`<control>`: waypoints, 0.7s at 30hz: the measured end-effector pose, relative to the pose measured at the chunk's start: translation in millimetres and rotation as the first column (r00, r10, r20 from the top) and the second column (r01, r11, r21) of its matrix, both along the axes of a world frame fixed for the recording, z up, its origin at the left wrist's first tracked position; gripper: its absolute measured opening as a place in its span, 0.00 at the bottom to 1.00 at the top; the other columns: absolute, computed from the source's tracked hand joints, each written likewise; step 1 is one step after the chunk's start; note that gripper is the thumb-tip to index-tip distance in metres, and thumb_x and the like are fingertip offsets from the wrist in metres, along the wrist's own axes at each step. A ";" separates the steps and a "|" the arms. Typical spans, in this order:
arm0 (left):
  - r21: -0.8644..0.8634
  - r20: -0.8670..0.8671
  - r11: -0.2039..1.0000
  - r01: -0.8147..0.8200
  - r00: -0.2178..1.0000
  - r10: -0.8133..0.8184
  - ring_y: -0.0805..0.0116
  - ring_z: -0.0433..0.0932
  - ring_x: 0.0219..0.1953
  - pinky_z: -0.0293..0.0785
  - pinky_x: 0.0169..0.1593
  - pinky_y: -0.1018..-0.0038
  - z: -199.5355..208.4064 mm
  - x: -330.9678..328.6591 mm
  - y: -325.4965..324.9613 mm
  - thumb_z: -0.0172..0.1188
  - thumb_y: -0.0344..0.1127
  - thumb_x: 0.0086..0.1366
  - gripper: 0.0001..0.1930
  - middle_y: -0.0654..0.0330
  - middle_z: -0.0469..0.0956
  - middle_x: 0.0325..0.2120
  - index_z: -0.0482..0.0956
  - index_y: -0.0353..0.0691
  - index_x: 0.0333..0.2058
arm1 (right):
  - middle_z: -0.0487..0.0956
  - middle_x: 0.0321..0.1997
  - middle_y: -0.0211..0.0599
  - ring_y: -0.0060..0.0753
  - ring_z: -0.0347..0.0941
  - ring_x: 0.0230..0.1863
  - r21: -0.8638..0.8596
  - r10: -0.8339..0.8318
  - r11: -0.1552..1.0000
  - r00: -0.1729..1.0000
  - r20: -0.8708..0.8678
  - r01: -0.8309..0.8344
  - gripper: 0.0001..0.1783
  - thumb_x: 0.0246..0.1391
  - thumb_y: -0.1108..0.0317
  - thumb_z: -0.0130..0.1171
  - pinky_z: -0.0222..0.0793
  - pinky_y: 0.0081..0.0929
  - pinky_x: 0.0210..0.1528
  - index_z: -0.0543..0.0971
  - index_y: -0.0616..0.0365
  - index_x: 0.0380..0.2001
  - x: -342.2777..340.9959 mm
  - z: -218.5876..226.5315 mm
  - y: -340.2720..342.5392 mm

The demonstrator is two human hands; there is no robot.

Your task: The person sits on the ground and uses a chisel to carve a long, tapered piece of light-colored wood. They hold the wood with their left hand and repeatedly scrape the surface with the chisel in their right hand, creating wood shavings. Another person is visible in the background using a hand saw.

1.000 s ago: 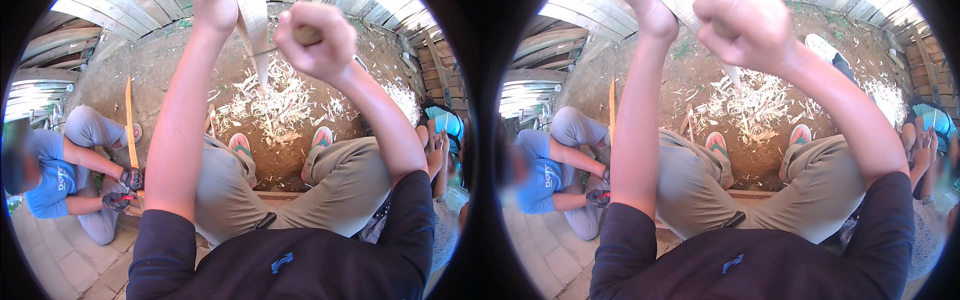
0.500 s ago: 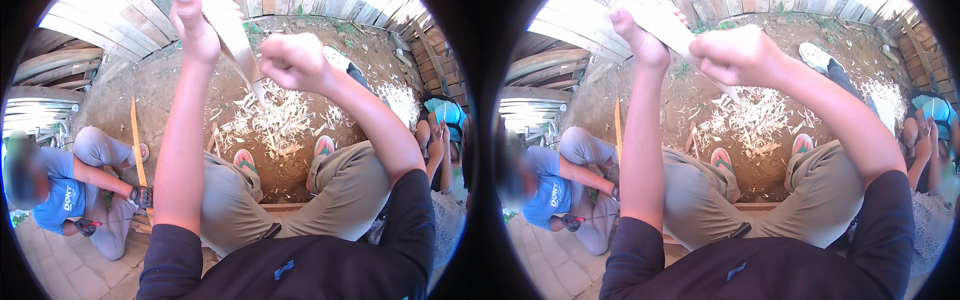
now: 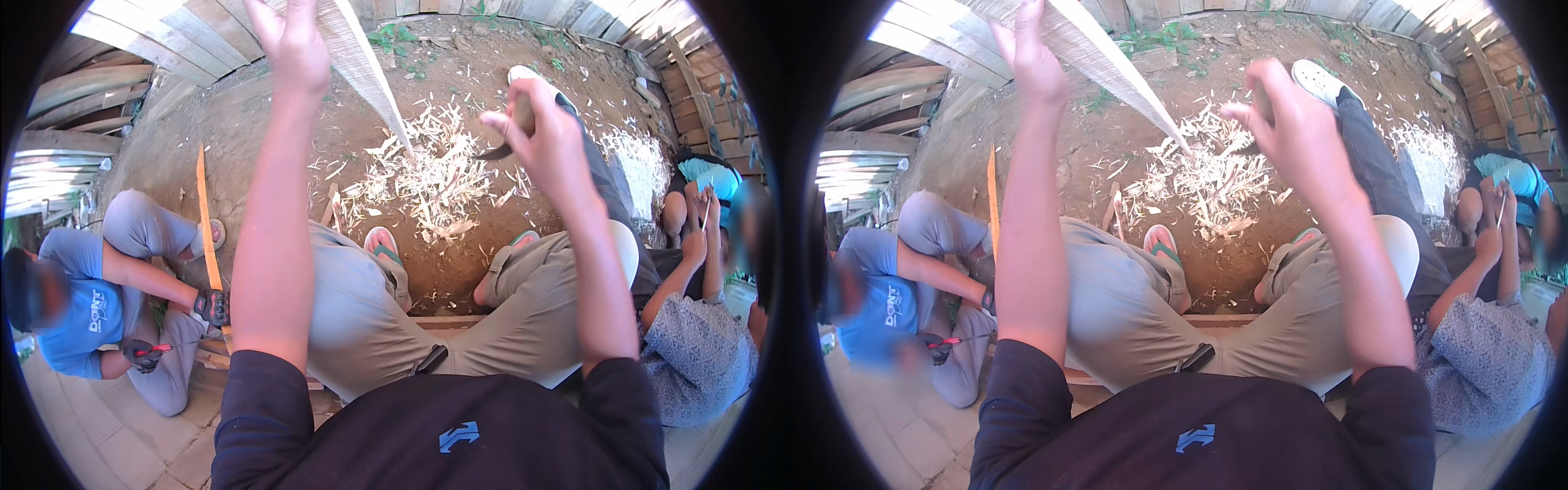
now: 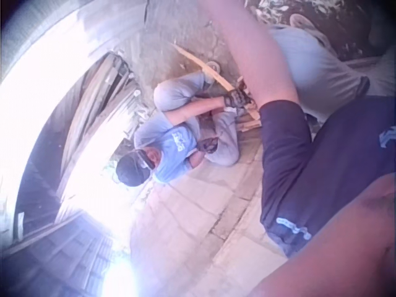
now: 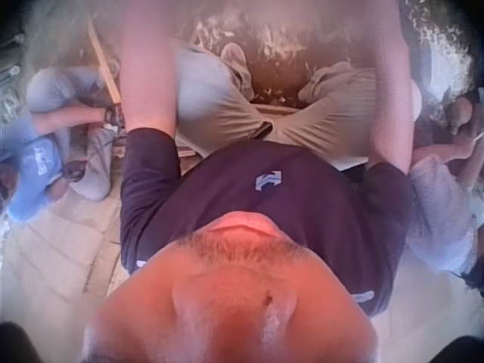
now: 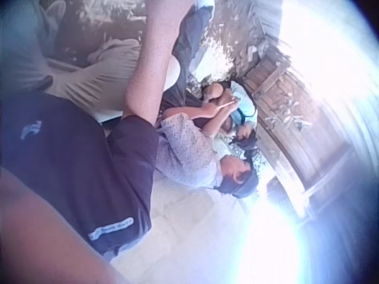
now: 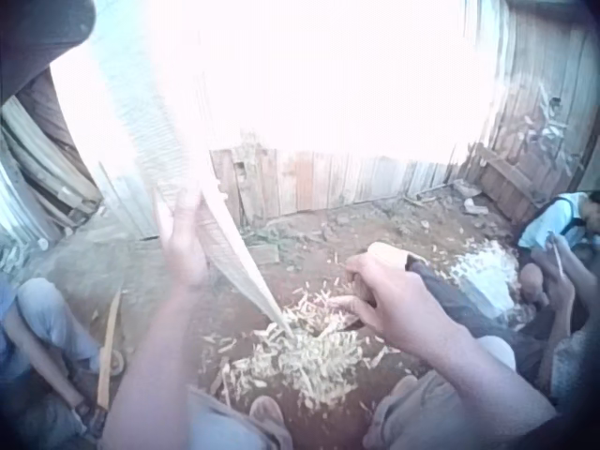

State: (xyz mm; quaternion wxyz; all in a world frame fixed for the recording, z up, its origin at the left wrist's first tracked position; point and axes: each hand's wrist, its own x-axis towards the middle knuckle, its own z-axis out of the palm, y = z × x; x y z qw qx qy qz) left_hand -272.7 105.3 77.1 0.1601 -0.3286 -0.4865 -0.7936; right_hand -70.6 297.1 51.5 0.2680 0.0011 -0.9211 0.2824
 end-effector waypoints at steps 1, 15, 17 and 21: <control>-0.010 0.007 1.000 -0.021 1.000 0.021 0.69 0.77 0.44 0.74 0.48 0.71 -0.8 1.4 0.2 0.54 0.40 0.74 0.23 0.56 0.76 0.45 0.63 0.36 0.61 | 0.79 0.28 0.46 0.54 0.77 0.27 -0.105 -0.049 0.992 0.987 0.156 0.066 0.19 0.58 0.57 0.67 0.73 0.41 0.31 0.71 0.55 0.43 12.2 -11.6 -4.3; -0.414 -0.066 0.903 -0.113 0.993 0.094 0.52 0.83 0.45 0.79 0.54 0.58 4.3 25.2 -13.3 0.54 0.30 0.71 0.34 0.40 0.77 0.48 0.39 0.44 0.65 | 0.79 0.41 0.51 0.59 0.78 0.45 -0.225 0.122 0.974 0.863 0.490 -0.010 0.13 0.55 0.70 0.64 0.74 0.48 0.47 0.73 0.60 0.41 9.3 -69.1 0.4; -0.418 -0.056 0.899 -0.128 0.992 0.116 0.57 0.84 0.42 0.79 0.51 0.63 0.6 26.3 -13.9 0.56 0.33 0.72 0.36 0.43 0.80 0.44 0.38 0.42 0.65 | 0.78 0.40 0.53 0.58 0.78 0.45 -0.228 0.127 0.974 0.845 0.519 -0.007 0.12 0.54 0.73 0.63 0.73 0.48 0.47 0.73 0.61 0.39 11.8 -74.2 -3.0; -0.389 -0.018 0.914 -0.115 0.993 0.118 0.57 0.84 0.39 0.79 0.51 0.60 -7.6 25.5 -14.0 0.57 0.33 0.70 0.34 0.46 0.80 0.40 0.42 0.37 0.62 | 0.77 0.42 0.52 0.58 0.77 0.47 -0.253 0.082 0.964 0.821 0.565 0.077 0.10 0.56 0.72 0.62 0.73 0.48 0.48 0.72 0.58 0.40 18.8 -94.5 -9.7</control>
